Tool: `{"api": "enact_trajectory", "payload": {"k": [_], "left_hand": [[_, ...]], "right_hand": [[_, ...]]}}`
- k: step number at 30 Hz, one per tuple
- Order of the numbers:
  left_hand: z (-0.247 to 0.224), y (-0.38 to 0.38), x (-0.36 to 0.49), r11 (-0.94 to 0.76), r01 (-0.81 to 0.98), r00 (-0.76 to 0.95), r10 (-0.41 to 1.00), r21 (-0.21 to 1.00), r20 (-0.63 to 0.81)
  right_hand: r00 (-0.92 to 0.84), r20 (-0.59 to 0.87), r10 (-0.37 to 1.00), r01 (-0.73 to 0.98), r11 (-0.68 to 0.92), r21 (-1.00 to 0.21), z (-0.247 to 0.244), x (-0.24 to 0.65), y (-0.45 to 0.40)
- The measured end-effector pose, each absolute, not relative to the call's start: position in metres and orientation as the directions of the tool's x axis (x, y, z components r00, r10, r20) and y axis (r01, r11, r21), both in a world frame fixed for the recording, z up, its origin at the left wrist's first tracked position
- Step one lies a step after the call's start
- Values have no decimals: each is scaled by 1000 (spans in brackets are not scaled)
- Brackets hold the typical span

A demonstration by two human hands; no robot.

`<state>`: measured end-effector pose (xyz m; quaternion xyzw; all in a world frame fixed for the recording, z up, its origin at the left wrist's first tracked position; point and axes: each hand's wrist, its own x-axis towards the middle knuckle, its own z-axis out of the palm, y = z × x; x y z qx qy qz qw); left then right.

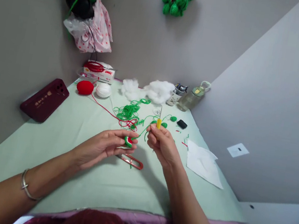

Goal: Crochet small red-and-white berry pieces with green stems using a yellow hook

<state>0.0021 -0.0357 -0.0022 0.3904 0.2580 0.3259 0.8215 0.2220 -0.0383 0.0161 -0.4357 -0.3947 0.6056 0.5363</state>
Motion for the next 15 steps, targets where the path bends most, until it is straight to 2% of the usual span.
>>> {"api": "enact_trajectory", "payload": {"k": [6, 10, 15], "left_hand": [[-14, -18, 6, 430, -310, 552, 808, 848, -208], [-31, -14, 10, 433, -325, 485, 840, 841, -245], [-42, -14, 12, 406, -315, 415, 872, 858, -260]], "right_hand": [[0, -128, 992, -311, -122, -943, 11, 227, -23], [109, -144, 984, -314, -103, -944, 2, 242, -17], [245, -81, 966, -250, -18, -968, -5, 234, -21]]}}
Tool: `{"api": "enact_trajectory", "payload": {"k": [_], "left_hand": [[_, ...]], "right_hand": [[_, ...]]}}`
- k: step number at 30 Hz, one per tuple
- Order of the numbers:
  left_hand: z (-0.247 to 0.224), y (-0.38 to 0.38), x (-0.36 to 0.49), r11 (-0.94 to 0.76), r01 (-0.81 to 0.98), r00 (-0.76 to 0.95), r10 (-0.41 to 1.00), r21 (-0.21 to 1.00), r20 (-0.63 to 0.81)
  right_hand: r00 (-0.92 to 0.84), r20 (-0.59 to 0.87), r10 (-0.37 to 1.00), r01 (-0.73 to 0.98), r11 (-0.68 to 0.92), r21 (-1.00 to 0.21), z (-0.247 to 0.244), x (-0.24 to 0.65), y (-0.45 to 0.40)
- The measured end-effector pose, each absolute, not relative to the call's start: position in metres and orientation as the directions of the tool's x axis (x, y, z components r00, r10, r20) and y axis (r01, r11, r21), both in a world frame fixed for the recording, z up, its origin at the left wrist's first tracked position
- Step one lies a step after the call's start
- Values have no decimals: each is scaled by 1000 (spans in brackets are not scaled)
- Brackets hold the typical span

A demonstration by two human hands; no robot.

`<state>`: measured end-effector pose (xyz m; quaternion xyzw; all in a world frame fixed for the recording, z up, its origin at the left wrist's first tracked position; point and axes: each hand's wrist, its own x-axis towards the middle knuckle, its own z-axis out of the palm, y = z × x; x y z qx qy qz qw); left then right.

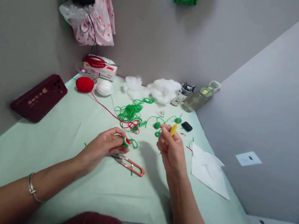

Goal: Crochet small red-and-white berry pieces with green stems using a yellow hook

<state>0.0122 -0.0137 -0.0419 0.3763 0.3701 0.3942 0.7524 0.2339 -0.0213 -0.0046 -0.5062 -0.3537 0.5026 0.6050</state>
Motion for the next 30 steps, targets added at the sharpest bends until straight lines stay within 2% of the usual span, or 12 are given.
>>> {"api": "enact_trajectory", "payload": {"k": [2, 6, 8, 22, 30], "left_hand": [[-44, -15, 13, 380, -315, 385, 889, 870, -249], [-48, -17, 15, 347, -305, 371, 901, 887, -225], [-50, -18, 15, 334, -293, 372, 903, 896, -215], [-47, -23, 6, 132, -168, 384, 922, 977, -59], [-46, -20, 5, 118, -162, 365, 930, 980, -52]], "right_hand": [[221, -44, 974, -170, -6, -985, -8, 218, -29], [28, 117, 993, 231, 108, -967, -20, 190, -43], [-1, 125, 992, 301, 120, -946, -26, 186, -44], [4, 63, 998, 222, 61, -973, -23, 192, -37], [-40, 1, 999, 146, 7, -989, -24, 189, -43]]}}
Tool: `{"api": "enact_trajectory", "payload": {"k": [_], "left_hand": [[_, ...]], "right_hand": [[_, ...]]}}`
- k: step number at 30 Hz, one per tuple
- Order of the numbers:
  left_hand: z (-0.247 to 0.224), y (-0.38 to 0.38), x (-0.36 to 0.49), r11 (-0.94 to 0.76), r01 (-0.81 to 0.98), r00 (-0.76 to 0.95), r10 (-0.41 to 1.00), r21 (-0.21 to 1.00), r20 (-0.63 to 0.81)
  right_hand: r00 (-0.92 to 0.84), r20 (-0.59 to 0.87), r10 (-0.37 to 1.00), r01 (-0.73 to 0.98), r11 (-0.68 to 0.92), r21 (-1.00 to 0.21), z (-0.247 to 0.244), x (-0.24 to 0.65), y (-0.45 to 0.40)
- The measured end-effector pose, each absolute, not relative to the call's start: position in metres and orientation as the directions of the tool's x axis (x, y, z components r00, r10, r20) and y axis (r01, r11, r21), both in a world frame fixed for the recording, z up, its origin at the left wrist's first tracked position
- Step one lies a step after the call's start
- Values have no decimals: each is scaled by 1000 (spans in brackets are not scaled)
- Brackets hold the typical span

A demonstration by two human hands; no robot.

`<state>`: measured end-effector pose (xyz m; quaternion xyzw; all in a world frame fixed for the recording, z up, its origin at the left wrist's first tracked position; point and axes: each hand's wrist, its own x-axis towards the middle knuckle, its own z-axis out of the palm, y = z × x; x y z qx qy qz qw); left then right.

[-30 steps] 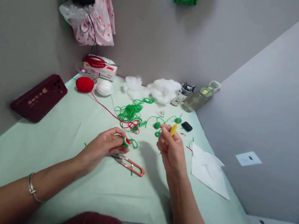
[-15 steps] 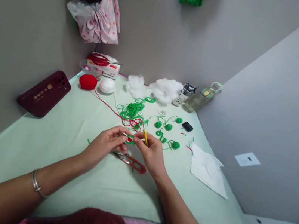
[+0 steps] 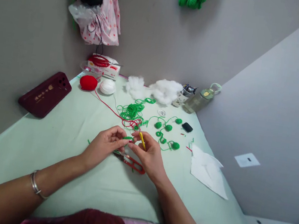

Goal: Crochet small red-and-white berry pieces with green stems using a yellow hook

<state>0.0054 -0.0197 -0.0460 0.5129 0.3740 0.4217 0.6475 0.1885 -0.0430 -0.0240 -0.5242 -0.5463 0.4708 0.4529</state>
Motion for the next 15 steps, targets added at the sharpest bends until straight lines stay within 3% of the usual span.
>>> {"api": "enact_trajectory", "payload": {"k": [9, 15], "left_hand": [[-52, -22, 6, 42, -106, 329, 944, 993, -5], [-52, -23, 7, -55, -62, 296, 953, 997, 71]], "right_hand": [[-47, 189, 981, 342, 194, -919, -32, 193, -43], [-66, 171, 983, 364, 183, -913, -36, 192, -44]]}}
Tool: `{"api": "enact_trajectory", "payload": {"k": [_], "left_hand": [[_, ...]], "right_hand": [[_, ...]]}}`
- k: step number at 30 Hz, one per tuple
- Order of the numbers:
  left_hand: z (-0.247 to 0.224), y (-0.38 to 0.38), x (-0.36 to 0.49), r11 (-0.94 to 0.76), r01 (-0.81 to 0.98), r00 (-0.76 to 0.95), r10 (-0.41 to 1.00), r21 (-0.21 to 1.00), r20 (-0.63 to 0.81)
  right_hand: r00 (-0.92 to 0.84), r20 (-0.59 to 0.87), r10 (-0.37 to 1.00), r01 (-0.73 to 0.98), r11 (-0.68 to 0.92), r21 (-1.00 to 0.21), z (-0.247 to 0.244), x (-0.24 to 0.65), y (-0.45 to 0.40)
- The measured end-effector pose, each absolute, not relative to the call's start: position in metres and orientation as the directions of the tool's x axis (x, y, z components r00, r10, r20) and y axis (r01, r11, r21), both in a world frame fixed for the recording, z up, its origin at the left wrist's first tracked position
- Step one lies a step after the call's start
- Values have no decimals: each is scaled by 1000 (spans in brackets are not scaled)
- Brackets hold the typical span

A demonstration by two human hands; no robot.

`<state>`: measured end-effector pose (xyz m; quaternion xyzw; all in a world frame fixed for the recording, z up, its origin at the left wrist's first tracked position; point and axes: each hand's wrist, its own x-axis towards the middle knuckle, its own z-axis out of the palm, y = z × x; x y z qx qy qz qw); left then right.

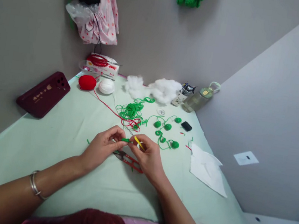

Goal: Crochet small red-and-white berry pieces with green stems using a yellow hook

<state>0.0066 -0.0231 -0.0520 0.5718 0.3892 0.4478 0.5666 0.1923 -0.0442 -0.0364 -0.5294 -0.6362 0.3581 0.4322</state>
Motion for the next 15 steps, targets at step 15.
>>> {"api": "enact_trajectory", "payload": {"k": [15], "left_hand": [[-55, -15, -8, -362, 186, 418, 871, 914, 260]], "right_hand": [[-92, 319, 943, 503, 321, -802, -33, 197, -45]]}}
